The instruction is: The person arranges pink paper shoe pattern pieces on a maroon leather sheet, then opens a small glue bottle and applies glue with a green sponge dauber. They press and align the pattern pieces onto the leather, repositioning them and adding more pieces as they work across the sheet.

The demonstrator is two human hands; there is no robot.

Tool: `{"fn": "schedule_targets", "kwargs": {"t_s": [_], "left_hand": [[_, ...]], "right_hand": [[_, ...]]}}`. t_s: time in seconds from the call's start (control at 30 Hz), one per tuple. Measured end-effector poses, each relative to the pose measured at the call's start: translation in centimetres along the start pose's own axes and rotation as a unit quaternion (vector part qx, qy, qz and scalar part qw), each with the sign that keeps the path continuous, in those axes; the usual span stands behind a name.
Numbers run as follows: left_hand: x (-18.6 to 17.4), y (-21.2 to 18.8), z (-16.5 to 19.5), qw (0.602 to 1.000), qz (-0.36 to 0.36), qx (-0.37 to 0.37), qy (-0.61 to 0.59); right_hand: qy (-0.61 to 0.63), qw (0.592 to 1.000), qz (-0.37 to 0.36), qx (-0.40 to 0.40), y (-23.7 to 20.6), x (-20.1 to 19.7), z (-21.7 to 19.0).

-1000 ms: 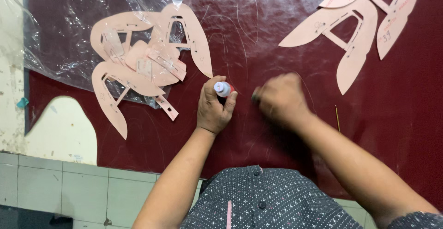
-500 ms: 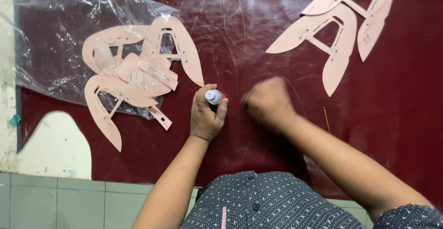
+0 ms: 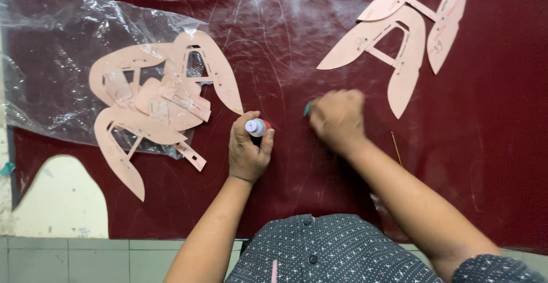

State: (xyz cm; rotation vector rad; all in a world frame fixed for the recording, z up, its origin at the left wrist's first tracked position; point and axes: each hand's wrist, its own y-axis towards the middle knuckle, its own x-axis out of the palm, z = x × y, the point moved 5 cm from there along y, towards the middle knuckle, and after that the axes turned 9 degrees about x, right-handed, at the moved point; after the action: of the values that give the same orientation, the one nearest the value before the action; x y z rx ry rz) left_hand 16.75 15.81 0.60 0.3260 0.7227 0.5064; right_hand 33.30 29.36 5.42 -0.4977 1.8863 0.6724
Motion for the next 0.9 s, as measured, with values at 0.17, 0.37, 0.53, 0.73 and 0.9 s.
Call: {"fn": "schedule_targets", "kwargs": {"t_s": [0.17, 0.37, 0.53, 0.73, 0.9], "left_hand": [[0.1, -0.1, 0.0, 1.000, -0.005, -0.002, -0.004], [0.1, -0.1, -0.1, 1.000, -0.006, -0.009, -0.001], [-0.1, 0.1, -0.1, 1.000, -0.001, 0.002, -0.002], [0.0, 0.0, 0.1, 1.000, 0.004, 0.005, 0.002], [0.0, 0.1, 0.2, 1.000, 0.004, 0.009, 0.008]], "right_hand": [[0.092, 0.991, 0.047, -0.084, -0.1, -0.5, -0.1], [0.099, 0.991, 0.012, -0.090, 1.4, -0.4, 1.0], [0.110, 0.965, -0.055, -0.230, 2.1, 0.2, 0.5], [0.085, 0.964, -0.064, -0.243, 2.1, 0.5, -0.4], [0.071, 0.991, 0.034, -0.110, 2.1, -0.2, 0.5]]}}
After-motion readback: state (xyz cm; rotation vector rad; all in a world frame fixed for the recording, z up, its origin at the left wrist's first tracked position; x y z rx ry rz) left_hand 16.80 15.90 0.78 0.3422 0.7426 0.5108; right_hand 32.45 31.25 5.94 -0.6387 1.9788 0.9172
